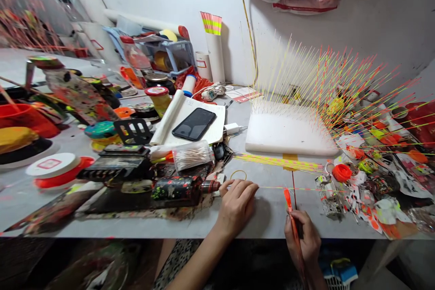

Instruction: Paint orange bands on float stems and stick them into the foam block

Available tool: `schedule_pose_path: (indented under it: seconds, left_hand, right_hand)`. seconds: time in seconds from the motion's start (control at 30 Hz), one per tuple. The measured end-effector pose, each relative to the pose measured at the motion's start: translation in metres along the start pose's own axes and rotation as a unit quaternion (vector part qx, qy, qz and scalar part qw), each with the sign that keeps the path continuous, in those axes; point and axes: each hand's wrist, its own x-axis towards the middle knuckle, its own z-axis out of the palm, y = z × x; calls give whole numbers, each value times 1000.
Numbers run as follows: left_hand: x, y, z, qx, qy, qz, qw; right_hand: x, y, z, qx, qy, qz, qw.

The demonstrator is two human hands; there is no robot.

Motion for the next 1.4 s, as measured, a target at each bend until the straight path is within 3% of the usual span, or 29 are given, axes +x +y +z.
schedule_pose_path:
  seconds: [0.3, 0.53, 1.0, 1.4]
  left_hand:
    - [1, 1, -1, -1, 10, 4, 1000]
    - [-2, -2, 1, 7, 5, 5, 1000]
    - [-1, 2, 1, -3, 14, -2, 1000]
    - [-2, 3, 3, -7, 15, -7, 1000]
  right_hand:
    - [11, -17, 4, 101, 1, -80, 992]
    - [16, -28, 12, 75, -8, -64, 995]
    - [15, -21, 19, -3, -11, -87, 996]
    - [11, -20, 17, 25, -10, -74, 997]
